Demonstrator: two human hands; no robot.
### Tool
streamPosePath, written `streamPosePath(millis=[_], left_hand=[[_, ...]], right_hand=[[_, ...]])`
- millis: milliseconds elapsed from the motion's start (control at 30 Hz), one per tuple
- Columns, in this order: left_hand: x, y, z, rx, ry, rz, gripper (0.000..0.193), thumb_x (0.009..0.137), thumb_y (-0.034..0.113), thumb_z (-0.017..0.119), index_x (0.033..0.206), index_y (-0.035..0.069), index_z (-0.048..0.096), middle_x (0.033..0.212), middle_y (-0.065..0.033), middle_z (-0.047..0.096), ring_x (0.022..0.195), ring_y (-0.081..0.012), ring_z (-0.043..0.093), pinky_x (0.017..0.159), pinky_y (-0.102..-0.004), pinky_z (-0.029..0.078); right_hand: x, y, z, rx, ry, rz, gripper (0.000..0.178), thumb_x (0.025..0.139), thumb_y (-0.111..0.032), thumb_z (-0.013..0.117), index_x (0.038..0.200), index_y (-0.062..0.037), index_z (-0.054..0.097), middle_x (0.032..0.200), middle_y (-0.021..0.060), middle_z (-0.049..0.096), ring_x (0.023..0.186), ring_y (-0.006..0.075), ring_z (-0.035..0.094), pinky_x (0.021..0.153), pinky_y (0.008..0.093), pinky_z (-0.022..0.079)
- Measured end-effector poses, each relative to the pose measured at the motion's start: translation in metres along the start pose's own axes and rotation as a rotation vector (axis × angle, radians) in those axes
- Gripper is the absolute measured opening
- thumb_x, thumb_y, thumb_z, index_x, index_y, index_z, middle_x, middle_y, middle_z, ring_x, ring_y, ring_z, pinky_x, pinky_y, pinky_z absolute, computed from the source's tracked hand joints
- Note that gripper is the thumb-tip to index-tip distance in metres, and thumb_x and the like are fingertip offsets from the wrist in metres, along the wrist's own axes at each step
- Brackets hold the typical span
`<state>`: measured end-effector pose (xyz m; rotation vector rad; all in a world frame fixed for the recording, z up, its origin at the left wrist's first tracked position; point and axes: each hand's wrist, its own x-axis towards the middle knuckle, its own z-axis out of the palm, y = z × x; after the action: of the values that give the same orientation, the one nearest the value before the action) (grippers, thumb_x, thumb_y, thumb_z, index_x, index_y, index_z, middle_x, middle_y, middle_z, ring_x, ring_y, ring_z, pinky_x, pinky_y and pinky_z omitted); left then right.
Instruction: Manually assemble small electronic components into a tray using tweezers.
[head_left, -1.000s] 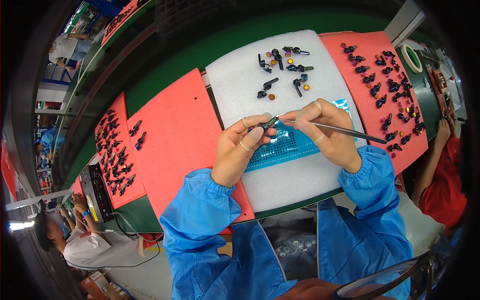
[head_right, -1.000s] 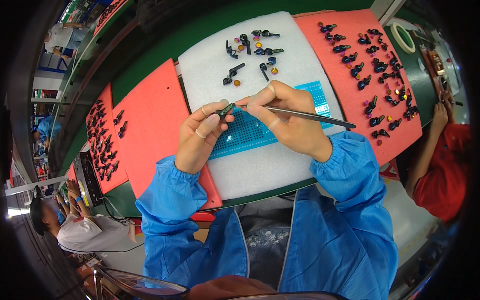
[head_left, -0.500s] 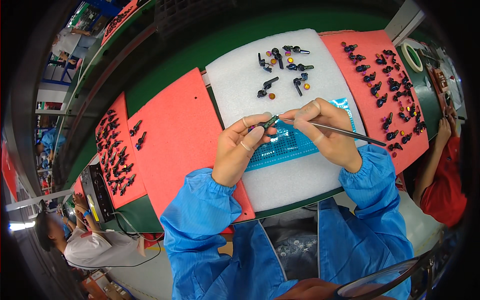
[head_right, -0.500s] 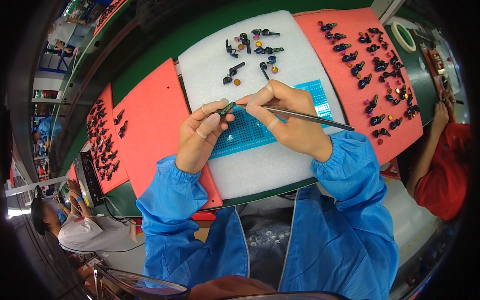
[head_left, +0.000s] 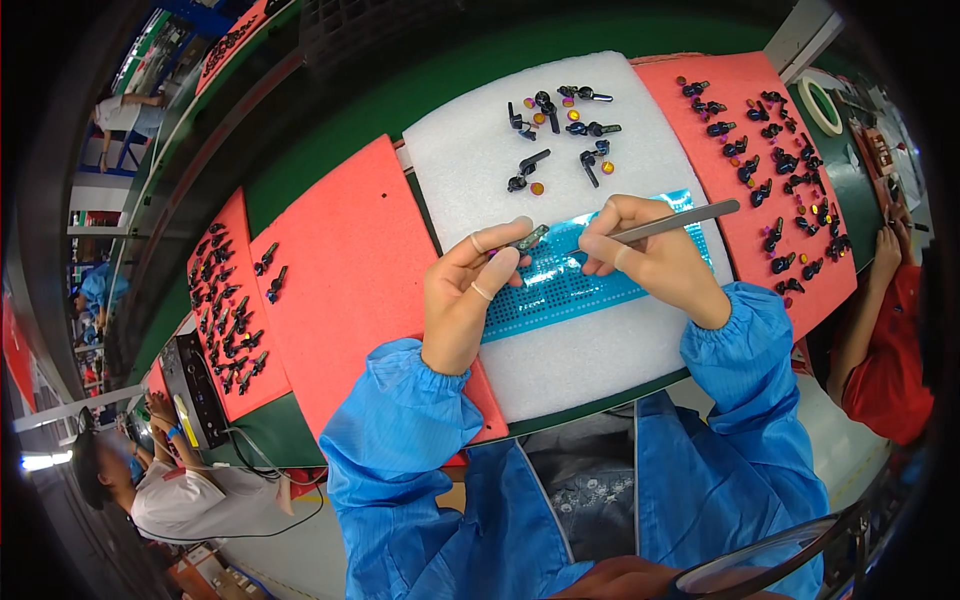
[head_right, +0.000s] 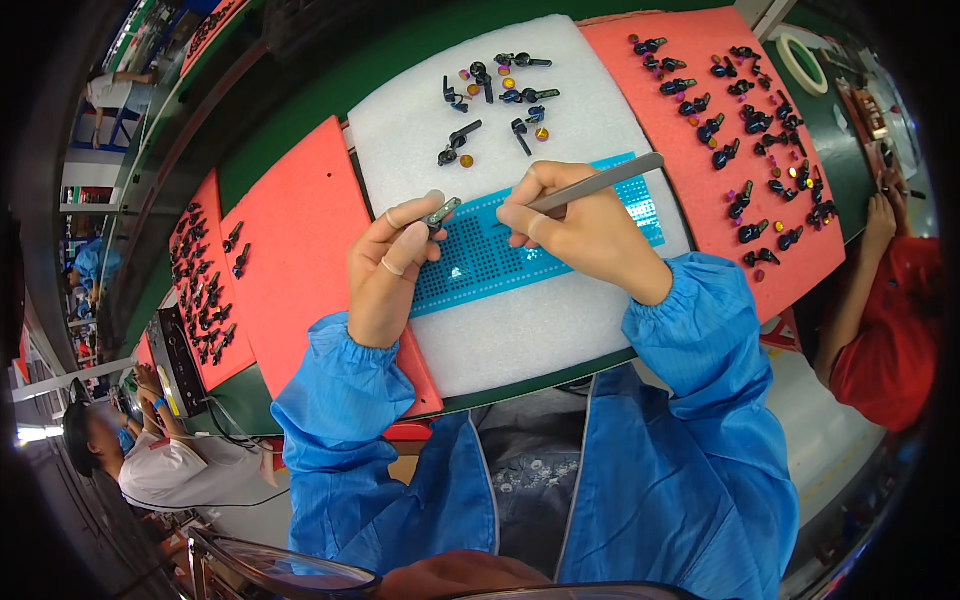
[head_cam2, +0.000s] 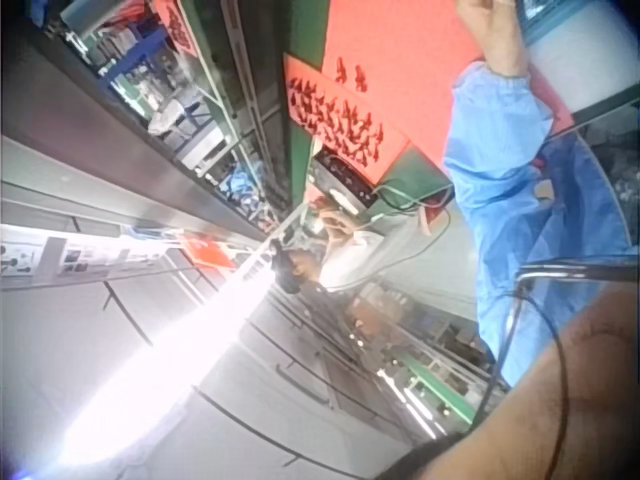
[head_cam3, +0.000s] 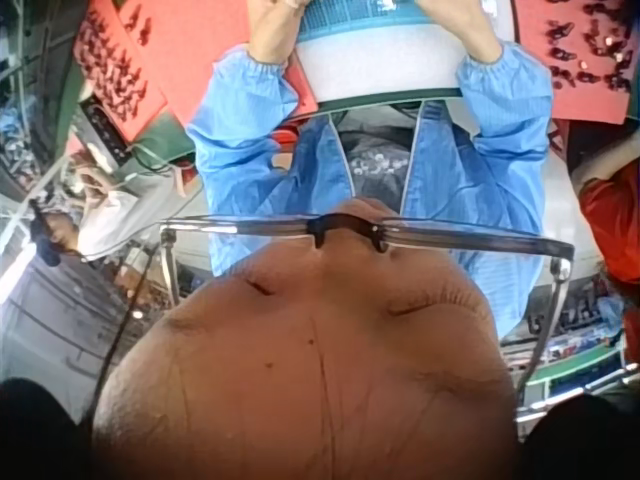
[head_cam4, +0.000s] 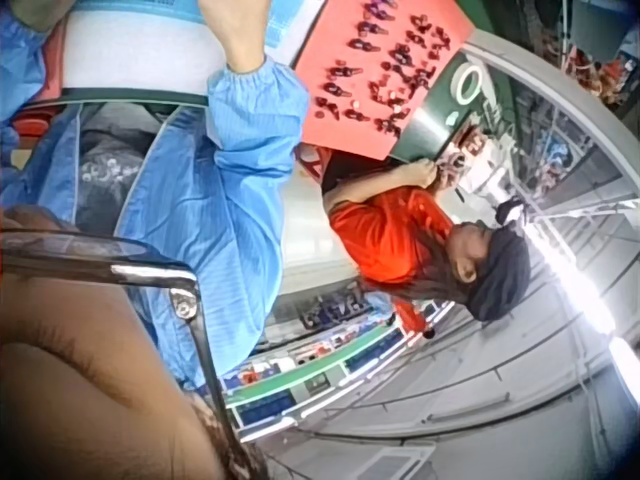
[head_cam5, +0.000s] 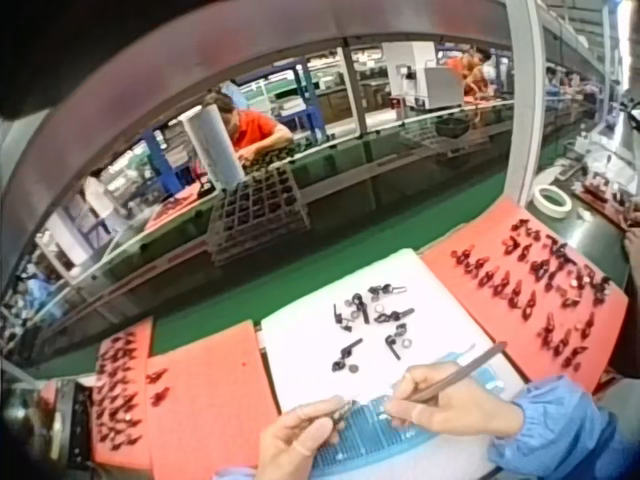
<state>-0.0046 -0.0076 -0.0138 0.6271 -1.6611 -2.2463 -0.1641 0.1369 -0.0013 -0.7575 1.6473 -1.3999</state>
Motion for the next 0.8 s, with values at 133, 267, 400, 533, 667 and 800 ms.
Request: streamPosePath(millis=[133,267,400,533,667,800], left_hand=[[-0.003,0.002,0.003,-0.032,-0.031,0.072,0.036,0.085,0.007,0.055,0.119,-0.004,0.05,0.105,-0.0115,0.058,0.095,-0.015,0.056,0.079,-0.0248,0.045],[-0.004,0.006,0.01,-0.012,0.016,0.107,0.036,0.083,0.006,0.057,0.118,-0.004,0.051,0.104,-0.0114,0.058,0.096,-0.017,0.056,0.08,-0.0263,0.046],[-0.003,0.007,0.012,-0.019,0.104,0.144,0.035,0.083,0.005,0.057,0.117,-0.004,0.051,0.104,-0.0114,0.057,0.097,-0.0182,0.057,0.082,-0.0273,0.047],[-0.003,0.004,0.007,0.014,0.044,0.165,0.037,0.084,0.001,0.057,0.119,-0.005,0.049,0.11,-0.0136,0.055,0.1,-0.0186,0.056,0.084,-0.0289,0.047],[-0.004,0.004,0.008,0.029,0.081,0.175,0.035,0.084,0.001,0.057,0.117,-0.005,0.05,0.11,-0.0132,0.055,0.1,-0.0186,0.056,0.084,-0.0291,0.047],[-0.003,0.003,0.01,0.035,0.129,0.207,0.031,0.084,0.006,0.058,0.113,-0.004,0.052,0.103,-0.0118,0.057,0.096,-0.0179,0.057,0.084,-0.0294,0.047]], right_hand=[[0.001,0.007,-0.001,-0.034,-0.015,0.007,0.008,0.08,-0.006,0.06,0.076,-0.0004,0.056,0.071,0.0089,0.062,0.069,0.0144,0.064,0.061,0.0243,0.051],[0.001,0.008,-0.001,-0.023,-0.023,0.009,0.007,0.08,-0.005,0.059,0.076,-0.0001,0.056,0.071,0.0085,0.062,0.069,0.0143,0.063,0.061,0.0241,0.051],[0.001,0.007,-0.001,-0.023,-0.022,0.022,0.007,0.08,-0.005,0.059,0.075,0.0,0.056,0.071,0.0084,0.061,0.069,0.0143,0.063,0.061,0.024,0.051],[0.001,0.007,-0.001,-0.021,-0.023,0.027,0.007,0.079,-0.005,0.06,0.075,0.0002,0.057,0.072,0.0086,0.062,0.069,0.0144,0.063,0.061,0.024,0.051],[0.002,0.009,-0.002,0.001,-0.028,0.032,0.008,0.08,-0.006,0.06,0.075,0.0003,0.057,0.074,0.0091,0.063,0.069,0.0144,0.063,0.062,0.0239,0.051],[0.002,0.003,-0.005,0.064,-0.062,0.057,0.01,0.081,-0.008,0.06,0.075,0.0002,0.058,0.076,0.0093,0.063,0.071,0.0144,0.063,0.064,0.0235,0.05]])
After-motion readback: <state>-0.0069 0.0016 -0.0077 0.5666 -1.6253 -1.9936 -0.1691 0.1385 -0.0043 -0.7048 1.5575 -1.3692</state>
